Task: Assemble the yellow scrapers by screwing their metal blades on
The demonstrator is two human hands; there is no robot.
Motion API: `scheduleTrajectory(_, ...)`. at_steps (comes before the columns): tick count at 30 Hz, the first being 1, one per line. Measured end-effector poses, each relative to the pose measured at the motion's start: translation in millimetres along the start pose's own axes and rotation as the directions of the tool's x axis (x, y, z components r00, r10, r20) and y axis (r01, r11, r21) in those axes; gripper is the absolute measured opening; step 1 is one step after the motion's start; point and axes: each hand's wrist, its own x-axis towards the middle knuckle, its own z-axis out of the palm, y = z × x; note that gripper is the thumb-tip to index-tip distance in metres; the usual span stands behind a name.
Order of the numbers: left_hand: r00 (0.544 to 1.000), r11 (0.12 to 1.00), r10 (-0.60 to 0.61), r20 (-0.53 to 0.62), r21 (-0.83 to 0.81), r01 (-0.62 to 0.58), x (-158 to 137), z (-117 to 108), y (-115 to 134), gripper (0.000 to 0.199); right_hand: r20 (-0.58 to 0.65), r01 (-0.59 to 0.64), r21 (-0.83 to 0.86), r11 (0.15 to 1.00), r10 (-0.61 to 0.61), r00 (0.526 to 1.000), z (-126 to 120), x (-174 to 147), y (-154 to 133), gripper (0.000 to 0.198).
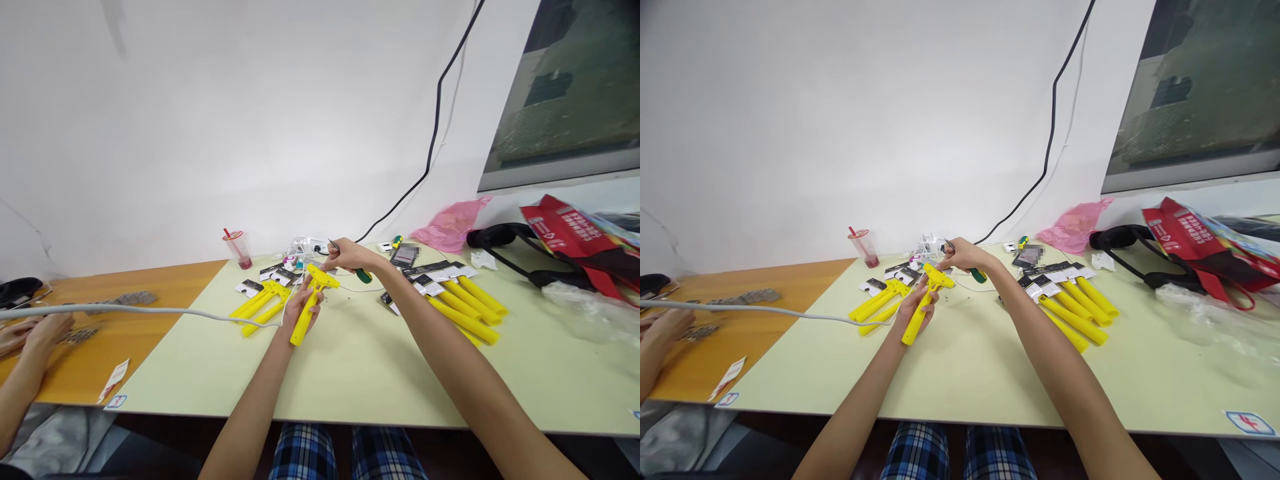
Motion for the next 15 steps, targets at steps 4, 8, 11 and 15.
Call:
scheduleTrajectory(4,1.000,1.000,0.004,0.014,-0.013,-0.004,0.5,-3.2,-0.1,0.069,0.001,0.001,0.009,1.000,-0.001,1.000,0.3,-0.9,-1.2,0.076)
scheduleTrajectory(8,1.000,1.000,0.004,0.021,-0.001,-0.004,1.2,-4.8,0.1,0.070,-0.023,0.007,0.023,1.000,-0.006,1.000,-0.5,1.0,2.2,0.076)
scheduleTrajectory(11,1.000,1.000,0.006,0.026,0.011,-0.006,1.7,-5.0,0.1,0.071,-0.032,0.015,0.033,0.999,-0.014,0.999,-0.4,2.7,4.6,0.077)
scheduleTrajectory(15,1.000,1.000,0.006,0.029,0.013,-0.006,1.6,-4.5,0.0,0.072,-0.052,0.012,0.049,0.999,-0.010,0.999,0.2,2.5,3.7,0.074)
